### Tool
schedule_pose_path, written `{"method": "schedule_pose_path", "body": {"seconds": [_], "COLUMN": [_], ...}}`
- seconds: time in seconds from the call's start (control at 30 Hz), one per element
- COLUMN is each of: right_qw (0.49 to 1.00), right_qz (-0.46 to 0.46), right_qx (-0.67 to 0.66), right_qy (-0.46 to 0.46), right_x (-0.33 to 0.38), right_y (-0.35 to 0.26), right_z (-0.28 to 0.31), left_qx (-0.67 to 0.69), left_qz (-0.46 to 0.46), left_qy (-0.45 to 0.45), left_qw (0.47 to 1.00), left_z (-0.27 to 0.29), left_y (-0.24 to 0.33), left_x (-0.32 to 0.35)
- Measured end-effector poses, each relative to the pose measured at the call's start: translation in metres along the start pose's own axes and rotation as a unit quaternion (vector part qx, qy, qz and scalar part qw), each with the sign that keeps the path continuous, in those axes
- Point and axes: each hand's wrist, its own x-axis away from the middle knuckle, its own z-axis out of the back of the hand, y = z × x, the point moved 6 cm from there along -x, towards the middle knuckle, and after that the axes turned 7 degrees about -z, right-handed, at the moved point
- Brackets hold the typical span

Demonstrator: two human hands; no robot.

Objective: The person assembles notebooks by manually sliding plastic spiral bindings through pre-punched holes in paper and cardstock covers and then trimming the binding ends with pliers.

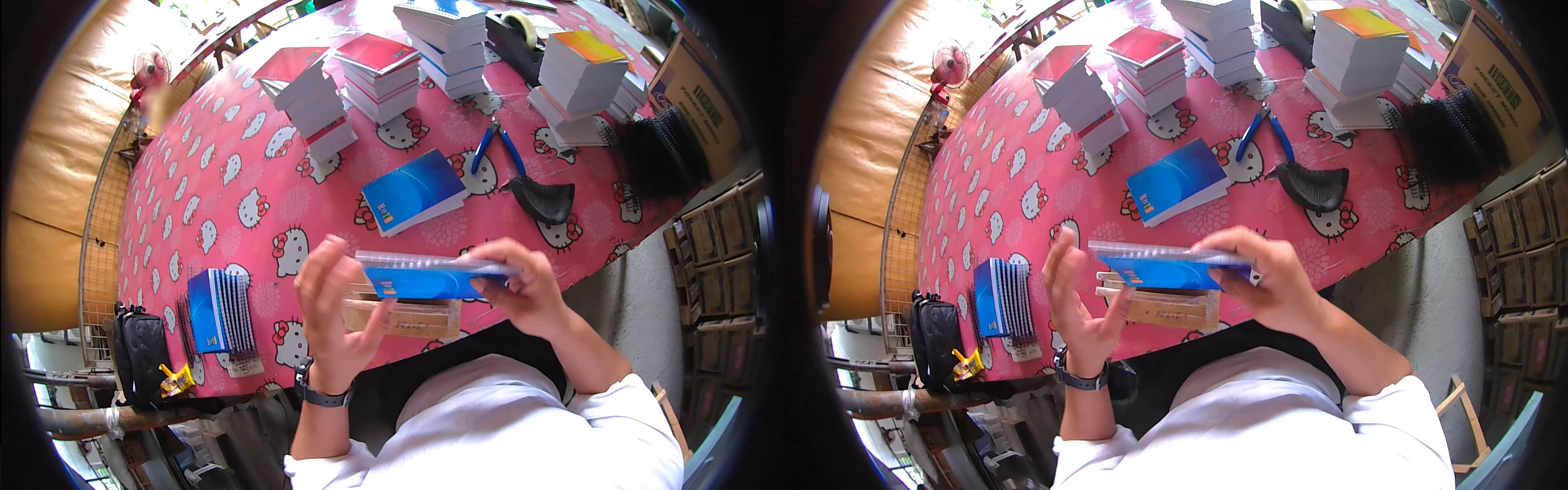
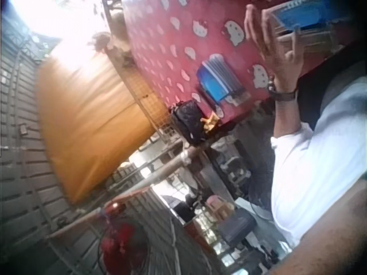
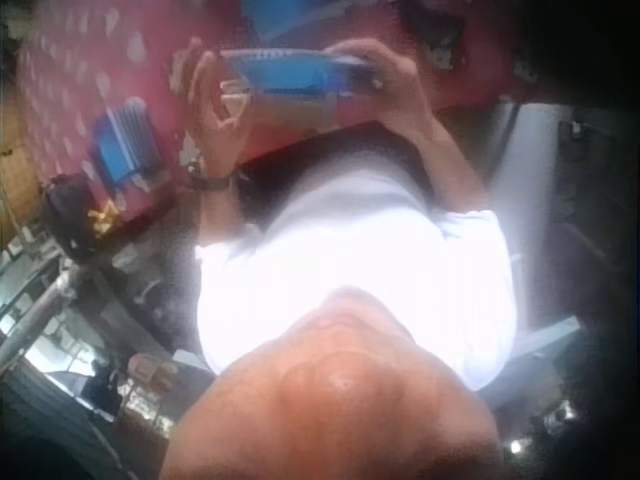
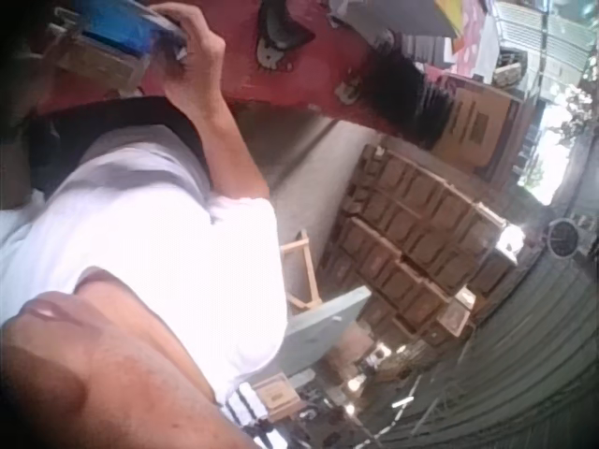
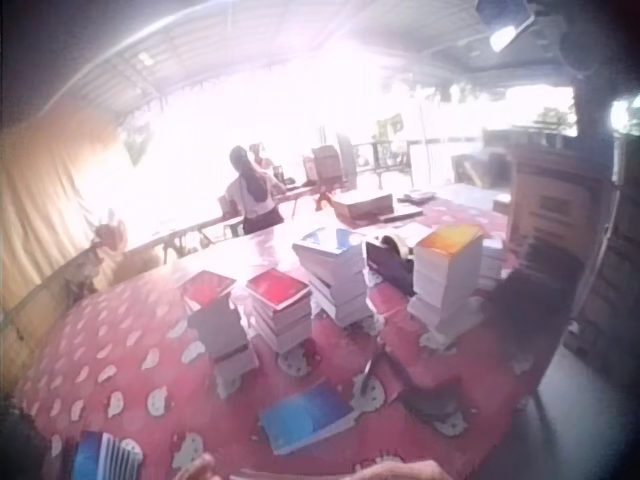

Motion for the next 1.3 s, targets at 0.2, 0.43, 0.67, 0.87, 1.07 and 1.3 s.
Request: {"method": "schedule_pose_path", "body": {"seconds": [0.2, 0.43, 0.67, 0.87, 1.07, 1.3], "right_qw": [0.992, 0.988, 0.986, 0.954, 0.729, 0.671], "right_qz": [0.116, 0.106, 0.093, 0.223, -0.111, -0.192], "right_qx": [0.035, 0.100, -0.054, 0.141, 0.517, 0.627], "right_qy": [-0.021, 0.049, 0.132, 0.145, 0.434, 0.345], "right_x": [0.016, 0.021, 0.004, -0.025, -0.012, -0.026], "right_y": [-0.008, 0.002, 0.052, 0.013, 0.091, 0.133], "right_z": [-0.011, -0.024, -0.053, 0.011, 0.295, 0.305], "left_qx": [0.053, 0.091, 0.079, 0.023, 0.008, -0.238], "left_qz": [0.146, 0.233, 0.318, 0.322, 0.295, 0.091], "left_qy": [-0.127, -0.058, 0.043, 0.089, 0.062, -0.051], "left_qw": [0.980, 0.966, 0.944, 0.942, 0.953, 0.966], "left_z": [0.000, 0.004, -0.025, -0.007, -0.023, -0.027], "left_y": [-0.031, -0.032, -0.032, -0.040, -0.033, 0.014], "left_x": [0.044, 0.055, 0.068, 0.079, 0.069, 0.052]}}
